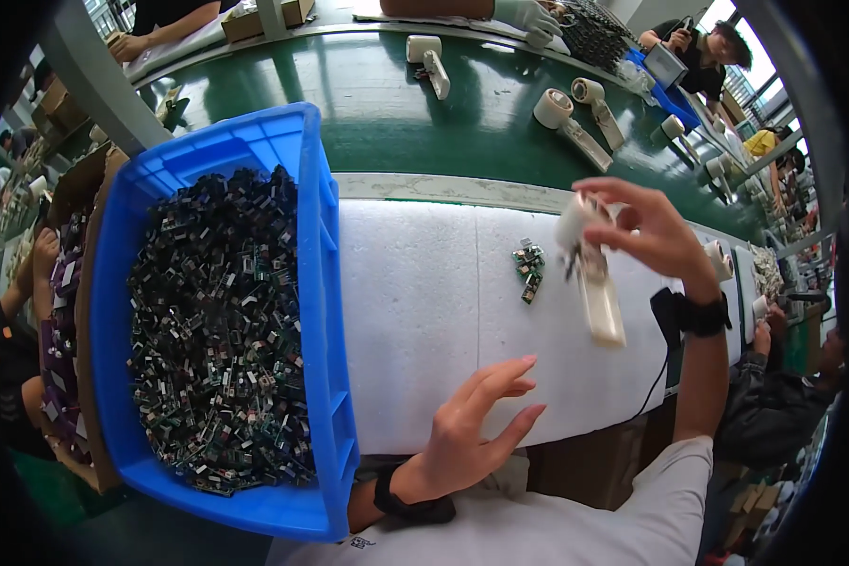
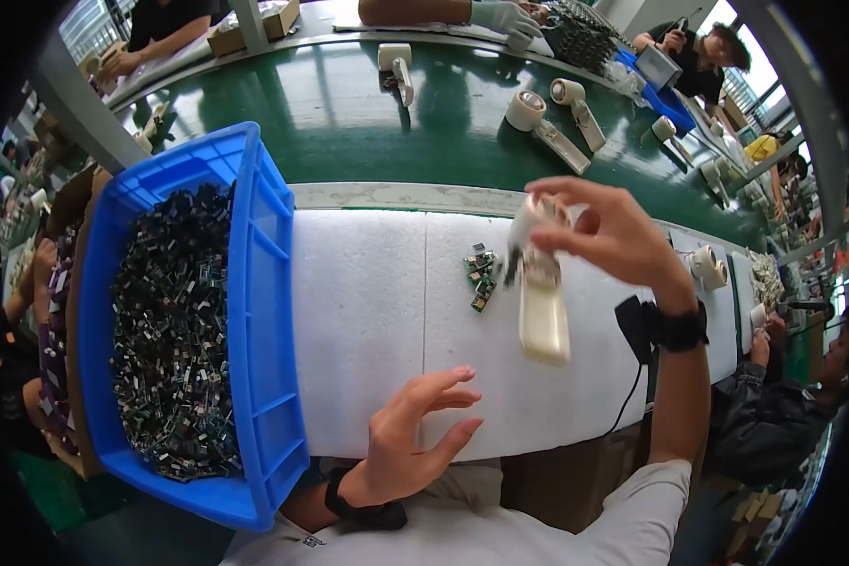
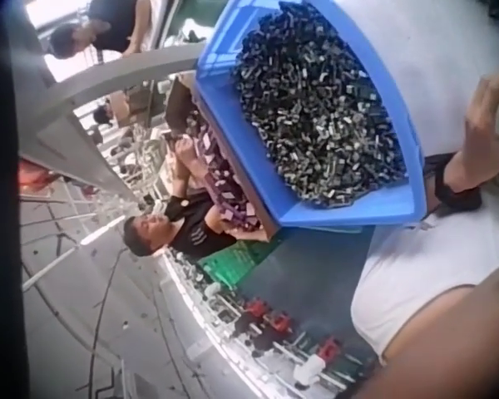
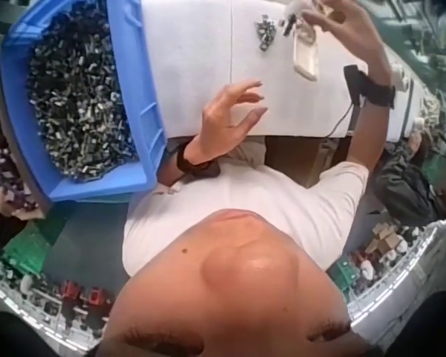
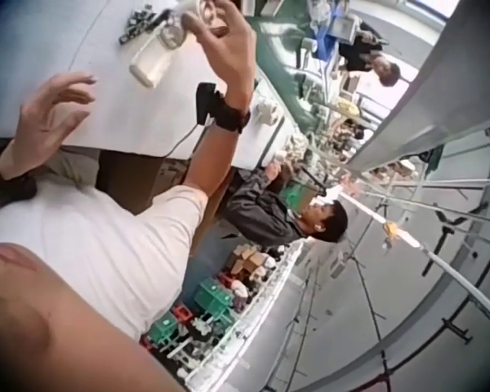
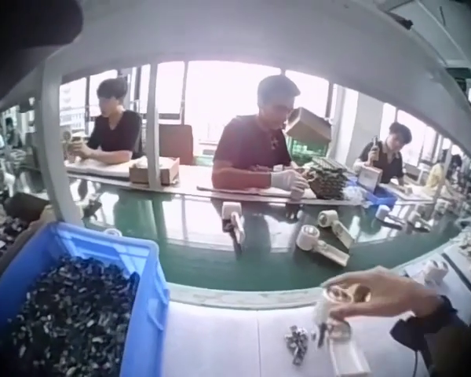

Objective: The person picks up a circuit board and a fan housing, connects a wire to the board, and fits the board into the housing. They then set the assembly down and repeat the process with another set of components.

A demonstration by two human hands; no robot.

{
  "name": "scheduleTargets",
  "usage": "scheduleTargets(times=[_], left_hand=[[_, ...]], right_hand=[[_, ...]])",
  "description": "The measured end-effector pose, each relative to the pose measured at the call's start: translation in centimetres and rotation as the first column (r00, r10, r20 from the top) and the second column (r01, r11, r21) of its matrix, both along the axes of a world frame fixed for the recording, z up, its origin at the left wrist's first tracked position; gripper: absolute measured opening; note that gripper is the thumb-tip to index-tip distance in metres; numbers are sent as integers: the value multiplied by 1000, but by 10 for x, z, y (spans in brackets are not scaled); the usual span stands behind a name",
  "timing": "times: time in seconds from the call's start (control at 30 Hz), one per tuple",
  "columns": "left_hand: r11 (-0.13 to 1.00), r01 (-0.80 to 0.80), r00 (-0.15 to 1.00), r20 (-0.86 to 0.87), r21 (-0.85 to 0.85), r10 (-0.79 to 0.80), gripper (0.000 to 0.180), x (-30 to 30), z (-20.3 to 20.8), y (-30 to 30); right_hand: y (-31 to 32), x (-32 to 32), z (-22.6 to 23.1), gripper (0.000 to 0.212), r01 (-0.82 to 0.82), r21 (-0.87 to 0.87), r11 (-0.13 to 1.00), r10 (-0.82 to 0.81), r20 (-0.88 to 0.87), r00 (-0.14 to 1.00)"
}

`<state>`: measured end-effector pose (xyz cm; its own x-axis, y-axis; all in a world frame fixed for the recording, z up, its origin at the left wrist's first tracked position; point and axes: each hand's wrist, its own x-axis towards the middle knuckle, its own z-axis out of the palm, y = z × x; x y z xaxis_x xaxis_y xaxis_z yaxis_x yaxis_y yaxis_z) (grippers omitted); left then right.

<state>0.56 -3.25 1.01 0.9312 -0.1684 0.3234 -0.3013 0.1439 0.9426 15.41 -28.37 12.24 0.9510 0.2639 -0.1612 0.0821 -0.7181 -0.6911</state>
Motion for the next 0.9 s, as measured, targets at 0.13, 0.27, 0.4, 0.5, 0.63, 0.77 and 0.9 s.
scheduleTargets(times=[0.13, 0.27, 0.4, 0.5, 0.63, 0.77, 0.9], left_hand=[[997, 50, 997, -53, -51, -53, 34, 3, -7, 3], [999, 51, 998, -38, -15, -52, 30, 0, -9, 11], [999, 45, 999, -24, -3, -45, 28, 1, -6, 7], [997, 70, 997, -24, 28, -69, 27, 4, -6, 4], [991, 101, 993, -64, 89, -96, 28, 12, -1, 0], [968, 106, 993, -76, 229, -91, 31, 25, 10, -8], [869, 75, 997, -30, 489, -69, 35, 43, 26, -12]], right_hand=[[-26, 72, -45, 47, 318, -232, 919, -253, 272, 929], [-35, 112, -86, 51, 218, -175, 960, -162, 289, 944], [-80, 132, -111, 56, 325, -243, 914, -171, 495, 852], [-106, 136, -125, 61, 427, -325, 843, -201, 547, 812], [-98, 141, -127, 67, 375, -414, 829, -202, 403, 893], [-72, 141, -112, 69, 323, -371, 871, -212, 309, 927], [-66, 131, -106, 67, 276, -299, 913, -213, 228, 950]])
